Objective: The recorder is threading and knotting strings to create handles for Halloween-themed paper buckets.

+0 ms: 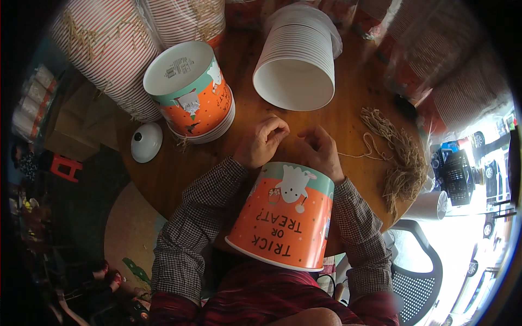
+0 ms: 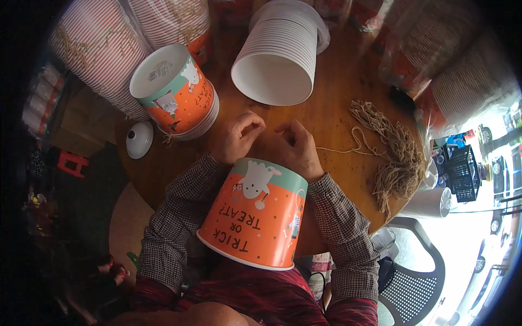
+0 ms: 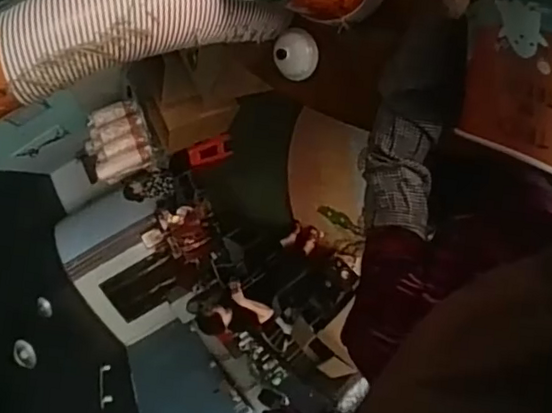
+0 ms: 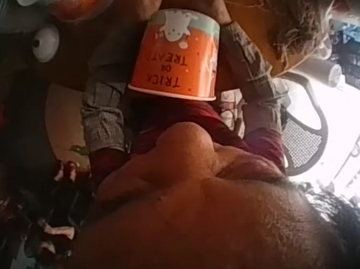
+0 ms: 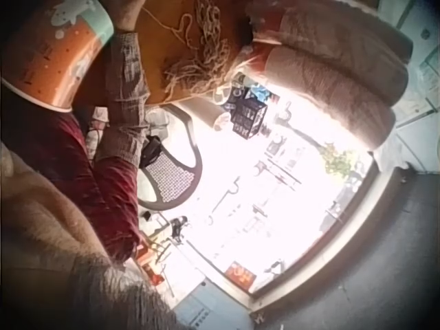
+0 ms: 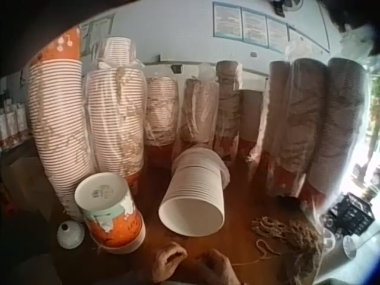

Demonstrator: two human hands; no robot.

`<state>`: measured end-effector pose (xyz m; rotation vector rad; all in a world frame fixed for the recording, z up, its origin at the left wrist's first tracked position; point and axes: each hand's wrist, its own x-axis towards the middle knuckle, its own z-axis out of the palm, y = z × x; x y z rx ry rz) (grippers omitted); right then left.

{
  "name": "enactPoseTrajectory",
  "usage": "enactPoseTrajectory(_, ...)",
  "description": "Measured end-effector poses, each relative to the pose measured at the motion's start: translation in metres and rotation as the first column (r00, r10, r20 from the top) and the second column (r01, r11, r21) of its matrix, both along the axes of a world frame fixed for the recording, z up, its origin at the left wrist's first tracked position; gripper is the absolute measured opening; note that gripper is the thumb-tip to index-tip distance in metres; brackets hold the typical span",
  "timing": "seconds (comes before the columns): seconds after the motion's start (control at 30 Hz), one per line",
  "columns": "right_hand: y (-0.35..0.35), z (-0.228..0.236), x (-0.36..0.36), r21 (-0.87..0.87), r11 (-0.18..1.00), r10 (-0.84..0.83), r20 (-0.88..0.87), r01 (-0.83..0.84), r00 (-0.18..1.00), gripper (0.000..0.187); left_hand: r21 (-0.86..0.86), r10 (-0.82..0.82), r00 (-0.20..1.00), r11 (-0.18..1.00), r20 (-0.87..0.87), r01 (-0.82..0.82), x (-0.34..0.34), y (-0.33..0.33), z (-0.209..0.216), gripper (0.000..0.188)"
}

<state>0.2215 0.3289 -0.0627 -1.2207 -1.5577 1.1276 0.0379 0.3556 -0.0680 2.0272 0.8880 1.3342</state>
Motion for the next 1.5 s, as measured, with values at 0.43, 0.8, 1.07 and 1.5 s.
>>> enactPoseTrajectory(0.43,0.002,0.0,0.003,0.0,0.991,-0.136,-0.036,0.136,0.99,0.015,0.046,-0.019,0.999,0.999,-0.043,0.021,0.002,0.0,0.002,0.007)
enactPoseTrajectory(0.8,-0.012,0.044,0.035,0.035,0.998,0.054,-0.789,-0.042,0.613,0.008,-0.512,-0.457,0.57,0.258,0.682,0.819,-0.048,-0.01,0.007,0.063)
enactPoseTrajectory(1.07,-0.047,0.038,0.013,0.186,0.933,-0.126,-0.634,0.308,0.763,0.01,-0.767,-0.562,0.698,0.164,0.444,0.62,-0.06,-0.019,0.022,0.066)
enactPoseTrajectory(1.5,-0.021,0.035,0.015,0.357,0.797,-0.325,-0.428,0.488,0.843,0.014,-0.696,-0.424,0.76,0.333,0.492,0.636,-0.062,-0.019,0.012,0.018)
